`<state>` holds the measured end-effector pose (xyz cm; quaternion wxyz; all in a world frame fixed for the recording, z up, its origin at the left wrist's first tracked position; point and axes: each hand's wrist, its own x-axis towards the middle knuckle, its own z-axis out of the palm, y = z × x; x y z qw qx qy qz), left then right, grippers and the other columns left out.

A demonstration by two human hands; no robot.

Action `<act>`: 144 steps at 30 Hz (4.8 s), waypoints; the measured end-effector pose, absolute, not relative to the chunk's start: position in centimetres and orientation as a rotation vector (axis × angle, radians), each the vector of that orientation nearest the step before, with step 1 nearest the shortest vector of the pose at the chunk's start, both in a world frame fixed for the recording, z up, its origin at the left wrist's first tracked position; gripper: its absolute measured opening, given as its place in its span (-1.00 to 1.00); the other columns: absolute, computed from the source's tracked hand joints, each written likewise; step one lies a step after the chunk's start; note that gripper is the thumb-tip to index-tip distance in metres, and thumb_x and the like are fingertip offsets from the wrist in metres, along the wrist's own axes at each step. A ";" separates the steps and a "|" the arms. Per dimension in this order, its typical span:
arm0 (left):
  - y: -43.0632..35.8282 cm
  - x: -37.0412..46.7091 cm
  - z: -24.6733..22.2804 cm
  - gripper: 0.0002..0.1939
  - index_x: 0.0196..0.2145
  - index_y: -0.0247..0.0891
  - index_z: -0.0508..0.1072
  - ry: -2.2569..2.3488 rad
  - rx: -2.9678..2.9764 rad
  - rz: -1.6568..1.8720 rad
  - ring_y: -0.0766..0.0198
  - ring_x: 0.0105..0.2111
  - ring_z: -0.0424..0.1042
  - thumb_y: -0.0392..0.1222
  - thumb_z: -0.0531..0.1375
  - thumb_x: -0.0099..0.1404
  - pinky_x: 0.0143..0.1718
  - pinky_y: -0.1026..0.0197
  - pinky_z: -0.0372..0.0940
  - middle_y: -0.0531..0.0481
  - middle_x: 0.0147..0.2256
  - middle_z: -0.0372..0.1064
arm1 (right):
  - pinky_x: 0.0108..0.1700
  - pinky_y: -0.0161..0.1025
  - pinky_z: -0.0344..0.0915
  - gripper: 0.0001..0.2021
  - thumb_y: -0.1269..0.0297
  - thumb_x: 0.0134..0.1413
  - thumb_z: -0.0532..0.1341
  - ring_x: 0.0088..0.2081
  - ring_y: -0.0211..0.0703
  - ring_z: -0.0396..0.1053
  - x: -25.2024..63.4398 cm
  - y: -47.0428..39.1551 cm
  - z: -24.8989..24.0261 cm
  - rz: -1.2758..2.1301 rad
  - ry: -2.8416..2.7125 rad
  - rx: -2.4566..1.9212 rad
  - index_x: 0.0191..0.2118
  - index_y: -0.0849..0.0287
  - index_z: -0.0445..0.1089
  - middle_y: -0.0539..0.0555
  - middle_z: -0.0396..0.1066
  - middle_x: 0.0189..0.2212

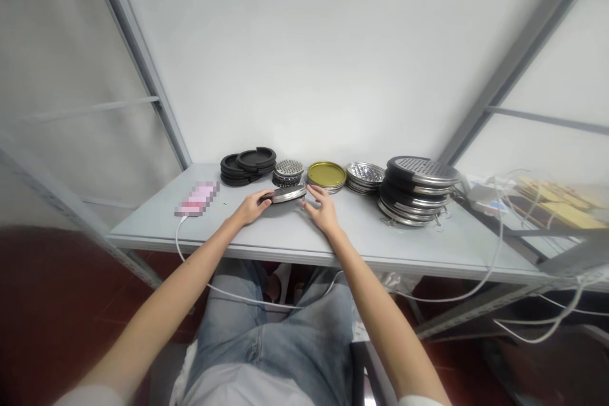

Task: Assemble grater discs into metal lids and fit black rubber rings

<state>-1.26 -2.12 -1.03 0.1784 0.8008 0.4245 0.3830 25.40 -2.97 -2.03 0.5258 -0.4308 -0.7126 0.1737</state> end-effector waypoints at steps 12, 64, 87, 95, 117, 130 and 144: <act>-2.4 -1.1 -0.8 -0.39 0.16 -0.24 0.30 1.258 2.358 1.019 0.01 0.14 0.31 0.21 0.10 0.32 0.19 0.00 0.18 -0.19 0.13 0.32 | -0.04 0.00 0.42 -0.55 0.11 -0.03 0.29 0.13 0.12 0.31 25.4 -2.3 -2.6 0.422 -1.689 -1.079 0.02 0.12 0.49 0.23 0.35 0.10; -2.6 -1.1 -0.7 -0.04 0.23 -0.22 0.19 1.306 2.354 0.976 -0.07 0.19 0.24 0.20 0.40 -0.03 0.23 -0.05 0.15 -0.20 0.20 0.24 | -0.08 -0.12 0.43 -0.54 0.37 -0.06 0.25 -0.11 -0.02 0.46 25.5 -1.7 -3.2 0.404 -1.782 -1.224 0.05 0.19 0.44 0.20 0.44 0.01; -2.6 -0.8 -0.7 -0.32 0.03 -0.22 0.40 1.346 2.373 1.006 -0.03 0.09 0.34 0.14 0.38 0.02 0.16 -0.03 0.22 -0.17 0.06 0.36 | 0.10 0.06 0.33 -0.14 0.11 -0.25 0.46 0.07 0.15 0.39 25.2 -2.2 -2.6 0.550 -1.808 -1.171 0.24 0.20 0.22 0.27 0.40 0.09; -2.6 -0.8 -0.7 -0.41 -0.01 -0.21 0.43 1.351 2.318 1.077 0.00 0.04 0.38 0.09 0.37 0.06 0.14 -0.01 0.24 -0.14 -0.01 0.42 | 0.02 0.03 0.37 -0.23 0.08 -0.11 0.36 -0.05 0.10 0.44 25.1 -2.0 -2.9 0.518 -1.781 -1.208 0.22 0.31 0.22 0.31 0.46 -0.03; -2.8 -1.2 -0.6 0.01 0.25 -0.23 0.15 1.383 2.337 0.936 -0.10 0.18 0.21 0.25 0.39 -0.04 0.22 -0.07 0.15 -0.25 0.13 0.19 | -0.11 -0.13 0.31 -0.44 -0.08 0.30 -0.13 -0.31 -0.01 0.41 25.0 -2.9 -2.0 0.403 -1.920 -1.286 -0.35 0.17 0.46 0.12 0.53 -0.39; -2.7 -1.1 -0.8 -0.06 0.21 -0.18 0.21 1.393 2.367 0.915 -0.09 0.14 0.25 0.24 0.39 -0.04 0.20 -0.07 0.15 -0.21 0.10 0.22 | 0.05 0.04 0.33 -0.51 0.03 0.21 0.06 -0.05 0.06 0.46 25.4 -2.5 -2.4 0.595 -1.649 -1.257 0.15 0.21 0.28 0.26 0.50 -0.05; -2.6 -1.1 -0.7 0.28 0.36 -0.30 -0.09 1.406 2.333 0.965 -0.20 0.23 0.15 0.28 0.42 -0.13 0.23 -0.13 0.09 -0.35 0.22 0.15 | 0.10 0.03 0.33 -0.55 0.04 0.15 0.16 0.05 0.06 0.42 25.7 -2.5 -2.6 0.685 -1.700 -1.110 0.08 0.17 0.40 0.23 0.45 0.04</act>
